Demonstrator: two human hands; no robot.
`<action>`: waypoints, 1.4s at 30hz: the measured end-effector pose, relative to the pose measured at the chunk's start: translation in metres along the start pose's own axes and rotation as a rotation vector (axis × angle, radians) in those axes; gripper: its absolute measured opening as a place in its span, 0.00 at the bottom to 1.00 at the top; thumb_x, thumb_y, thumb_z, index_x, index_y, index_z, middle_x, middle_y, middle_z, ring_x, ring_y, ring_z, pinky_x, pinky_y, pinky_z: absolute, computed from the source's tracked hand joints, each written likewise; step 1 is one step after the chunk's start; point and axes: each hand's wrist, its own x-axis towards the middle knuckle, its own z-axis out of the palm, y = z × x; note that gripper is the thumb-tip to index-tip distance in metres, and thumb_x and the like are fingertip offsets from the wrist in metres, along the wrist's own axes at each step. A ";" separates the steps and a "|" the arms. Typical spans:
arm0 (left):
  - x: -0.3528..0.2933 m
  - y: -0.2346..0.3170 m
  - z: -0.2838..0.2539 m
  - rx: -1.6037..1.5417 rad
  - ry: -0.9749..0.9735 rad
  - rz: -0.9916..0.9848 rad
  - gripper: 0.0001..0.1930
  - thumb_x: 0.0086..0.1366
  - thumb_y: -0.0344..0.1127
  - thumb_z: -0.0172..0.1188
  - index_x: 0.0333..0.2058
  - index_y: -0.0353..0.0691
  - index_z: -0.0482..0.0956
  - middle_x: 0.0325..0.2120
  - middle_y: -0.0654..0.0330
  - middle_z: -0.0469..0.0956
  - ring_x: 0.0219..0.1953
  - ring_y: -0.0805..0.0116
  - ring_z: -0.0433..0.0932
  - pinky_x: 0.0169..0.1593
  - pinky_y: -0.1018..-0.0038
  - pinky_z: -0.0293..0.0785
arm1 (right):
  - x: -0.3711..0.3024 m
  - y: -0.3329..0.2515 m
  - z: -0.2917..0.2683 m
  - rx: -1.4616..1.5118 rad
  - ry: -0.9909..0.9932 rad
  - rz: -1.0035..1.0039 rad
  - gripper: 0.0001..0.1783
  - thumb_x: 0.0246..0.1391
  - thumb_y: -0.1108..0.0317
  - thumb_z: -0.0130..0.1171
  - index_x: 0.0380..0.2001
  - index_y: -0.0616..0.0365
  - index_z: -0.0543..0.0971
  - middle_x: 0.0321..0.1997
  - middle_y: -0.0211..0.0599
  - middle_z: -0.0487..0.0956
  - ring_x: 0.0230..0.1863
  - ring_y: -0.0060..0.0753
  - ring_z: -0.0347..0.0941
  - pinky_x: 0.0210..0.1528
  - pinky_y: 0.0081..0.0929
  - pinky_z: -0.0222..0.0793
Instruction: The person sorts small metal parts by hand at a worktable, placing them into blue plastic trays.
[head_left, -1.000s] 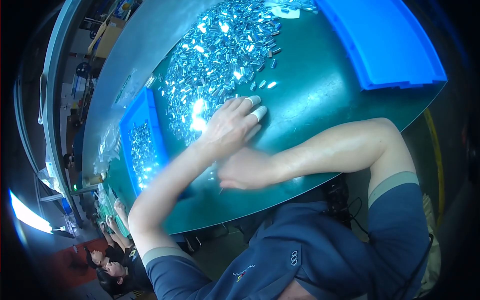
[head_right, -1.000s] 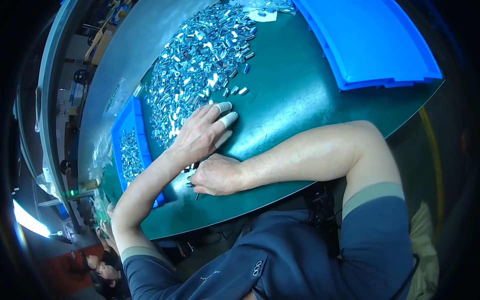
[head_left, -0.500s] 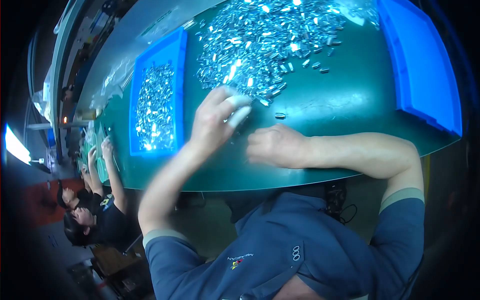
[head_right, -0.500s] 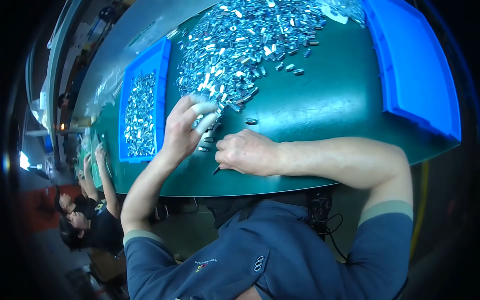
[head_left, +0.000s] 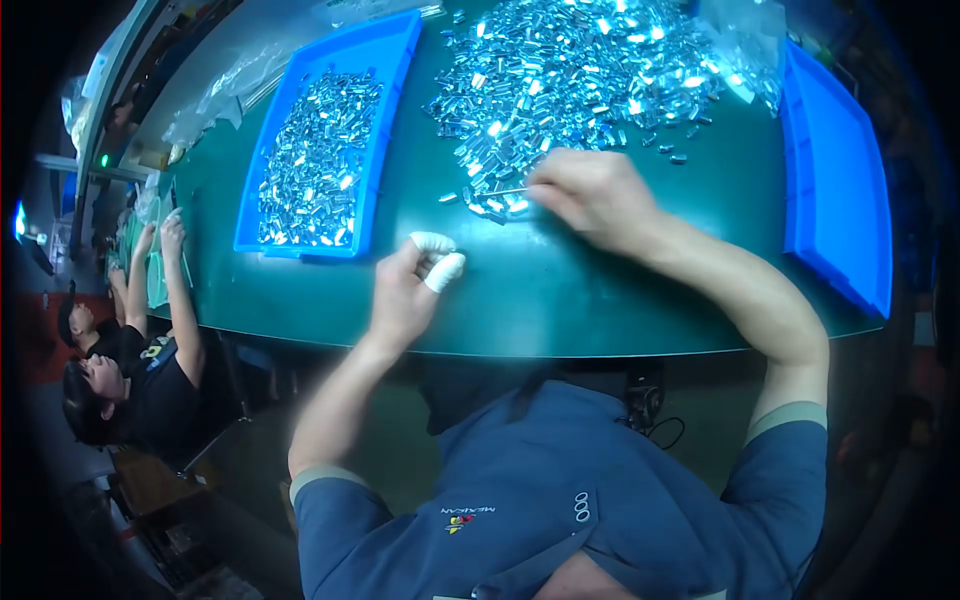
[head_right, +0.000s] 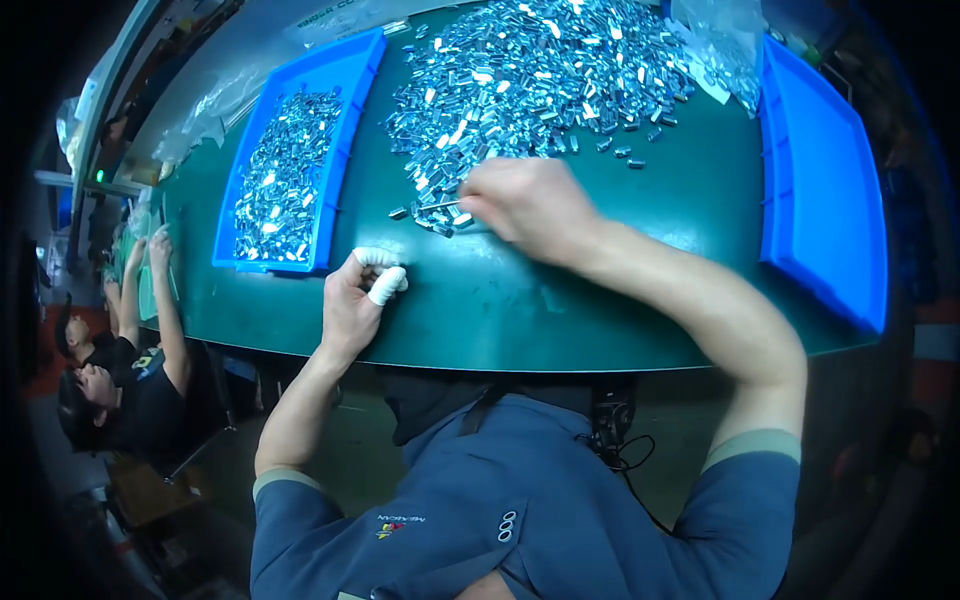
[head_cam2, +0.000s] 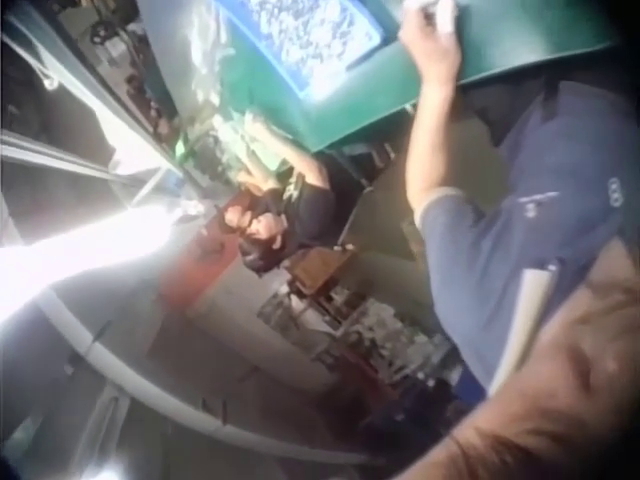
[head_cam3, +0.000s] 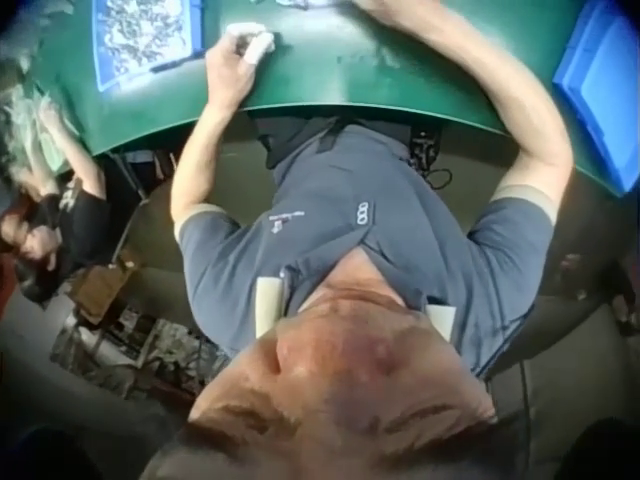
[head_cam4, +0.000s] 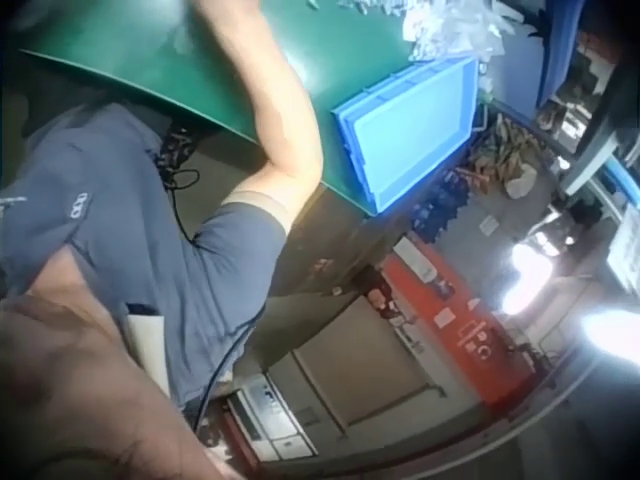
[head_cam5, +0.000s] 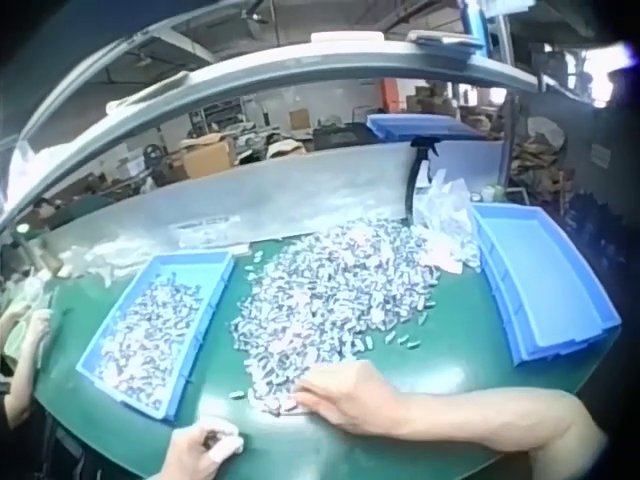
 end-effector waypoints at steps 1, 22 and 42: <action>-0.001 -0.001 0.001 -0.001 -0.020 0.007 0.10 0.66 0.32 0.72 0.42 0.35 0.83 0.30 0.62 0.83 0.30 0.78 0.77 0.37 0.79 0.76 | -0.004 0.005 -0.019 0.025 -0.107 0.049 0.07 0.62 0.67 0.66 0.35 0.60 0.83 0.34 0.42 0.83 0.35 0.45 0.82 0.37 0.37 0.77; 0.031 0.011 0.022 -0.051 -0.279 0.137 0.11 0.72 0.30 0.66 0.50 0.36 0.81 0.40 0.59 0.85 0.34 0.78 0.80 0.38 0.74 0.78 | -0.042 -0.014 -0.003 0.463 -0.059 0.655 0.09 0.67 0.67 0.63 0.38 0.62 0.84 0.29 0.28 0.82 0.30 0.16 0.75 0.33 0.19 0.71; 0.033 -0.002 0.020 -0.559 -0.284 -0.091 0.11 0.74 0.27 0.61 0.52 0.36 0.74 0.44 0.56 0.84 0.44 0.69 0.86 0.46 0.74 0.81 | -0.022 -0.040 0.025 0.463 -0.127 0.652 0.09 0.68 0.69 0.61 0.40 0.64 0.85 0.29 0.31 0.83 0.30 0.17 0.76 0.32 0.20 0.71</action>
